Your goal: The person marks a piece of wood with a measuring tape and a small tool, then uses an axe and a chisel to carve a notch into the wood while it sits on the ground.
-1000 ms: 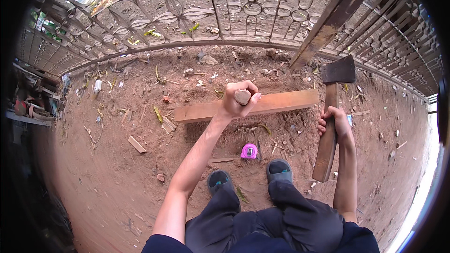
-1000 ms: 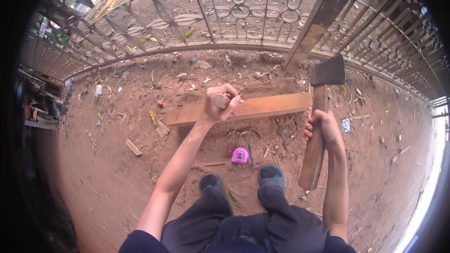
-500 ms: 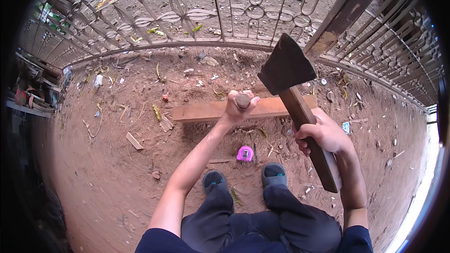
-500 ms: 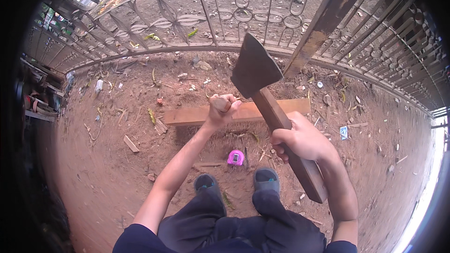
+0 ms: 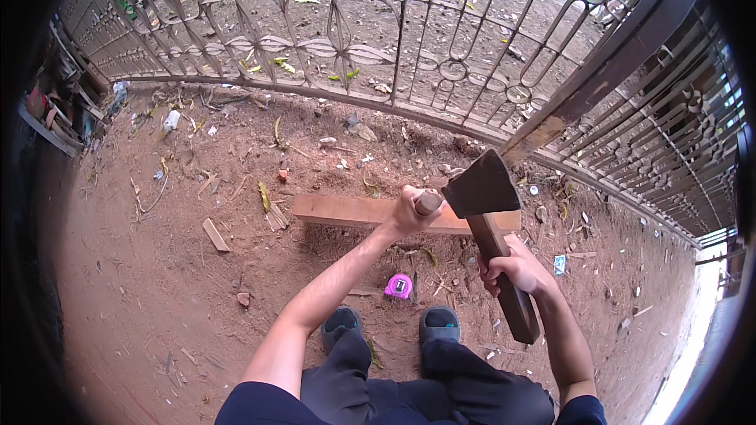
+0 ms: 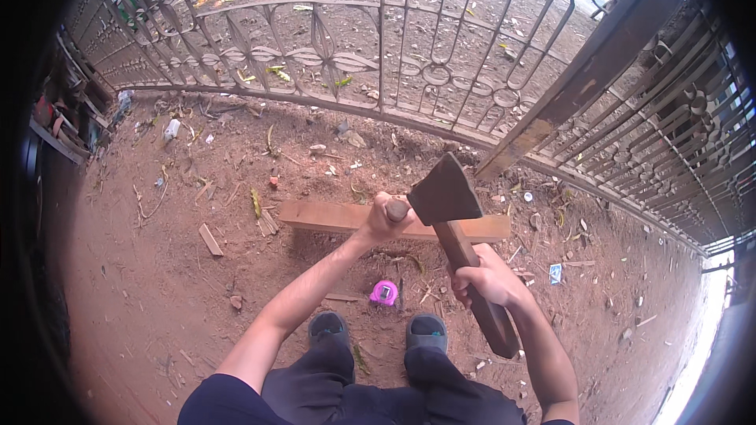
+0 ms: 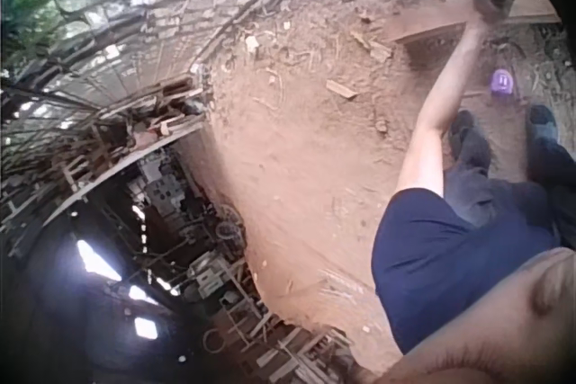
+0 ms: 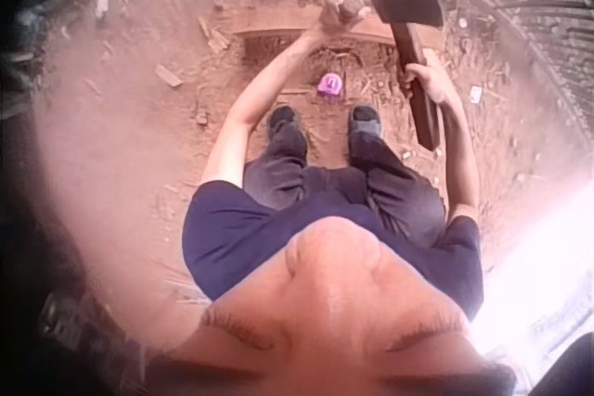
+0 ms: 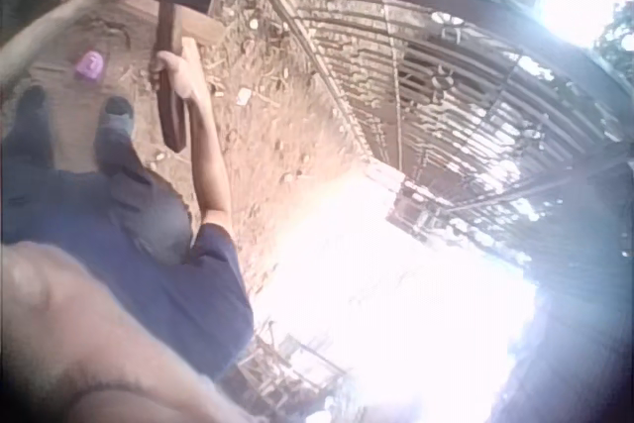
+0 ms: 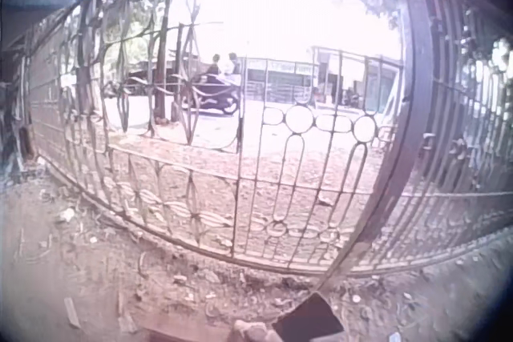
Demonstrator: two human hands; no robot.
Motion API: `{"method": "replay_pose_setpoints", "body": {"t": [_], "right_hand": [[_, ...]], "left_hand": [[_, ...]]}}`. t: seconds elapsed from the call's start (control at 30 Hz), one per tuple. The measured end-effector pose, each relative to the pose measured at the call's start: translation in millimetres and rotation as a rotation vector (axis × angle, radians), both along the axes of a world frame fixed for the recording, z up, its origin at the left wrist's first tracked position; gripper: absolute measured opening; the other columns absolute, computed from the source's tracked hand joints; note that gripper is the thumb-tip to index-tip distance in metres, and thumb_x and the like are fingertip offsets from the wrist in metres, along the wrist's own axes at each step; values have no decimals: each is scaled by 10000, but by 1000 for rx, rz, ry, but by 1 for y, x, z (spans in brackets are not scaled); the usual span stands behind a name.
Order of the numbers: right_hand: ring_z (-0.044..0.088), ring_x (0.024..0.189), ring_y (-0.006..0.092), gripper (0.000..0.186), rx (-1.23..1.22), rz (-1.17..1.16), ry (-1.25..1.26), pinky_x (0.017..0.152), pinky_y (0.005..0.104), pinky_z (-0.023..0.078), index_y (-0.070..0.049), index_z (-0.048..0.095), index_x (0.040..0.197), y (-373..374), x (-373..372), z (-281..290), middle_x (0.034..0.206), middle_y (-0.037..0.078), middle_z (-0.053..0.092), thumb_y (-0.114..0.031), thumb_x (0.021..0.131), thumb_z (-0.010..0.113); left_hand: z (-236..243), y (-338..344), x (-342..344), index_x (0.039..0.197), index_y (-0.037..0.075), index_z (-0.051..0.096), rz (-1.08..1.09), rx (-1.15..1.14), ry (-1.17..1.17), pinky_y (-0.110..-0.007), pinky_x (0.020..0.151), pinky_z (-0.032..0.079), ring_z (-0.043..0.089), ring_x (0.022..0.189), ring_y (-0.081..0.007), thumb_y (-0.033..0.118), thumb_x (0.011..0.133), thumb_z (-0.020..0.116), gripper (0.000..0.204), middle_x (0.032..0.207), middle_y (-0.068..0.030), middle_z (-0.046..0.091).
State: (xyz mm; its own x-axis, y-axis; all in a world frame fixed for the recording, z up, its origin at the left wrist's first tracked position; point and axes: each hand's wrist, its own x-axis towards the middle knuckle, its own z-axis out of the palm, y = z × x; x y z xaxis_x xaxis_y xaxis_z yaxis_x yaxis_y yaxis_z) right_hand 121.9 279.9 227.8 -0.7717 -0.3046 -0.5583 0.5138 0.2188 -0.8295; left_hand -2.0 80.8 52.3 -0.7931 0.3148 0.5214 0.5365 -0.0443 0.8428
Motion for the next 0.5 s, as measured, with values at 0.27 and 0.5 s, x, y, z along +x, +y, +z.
{"method": "replay_pose_setpoints", "body": {"t": [0.27, 0.5], "right_hand": [[581, 447, 207, 102, 177, -337, 86, 435, 342, 469, 6, 526, 675, 29, 20, -127, 568, 94, 563, -77, 727, 554], [570, 445, 193, 129, 246, -455, -40, 433, 360, 467, 5, 520, 659, 35, 18, -225, 558, 89, 553, -88, 745, 543]], "left_hand": [[43, 4, -10, 672, 53, 609, -79, 67, 212, -264, 459, 438, 558, 477, -119, 100, 799, 725, 179, 524, -9, 561], [51, 10, 2, 651, 40, 566, -30, -6, -77, -230, 426, 391, 514, 455, -59, 76, 894, 652, 260, 525, 7, 556]]}}
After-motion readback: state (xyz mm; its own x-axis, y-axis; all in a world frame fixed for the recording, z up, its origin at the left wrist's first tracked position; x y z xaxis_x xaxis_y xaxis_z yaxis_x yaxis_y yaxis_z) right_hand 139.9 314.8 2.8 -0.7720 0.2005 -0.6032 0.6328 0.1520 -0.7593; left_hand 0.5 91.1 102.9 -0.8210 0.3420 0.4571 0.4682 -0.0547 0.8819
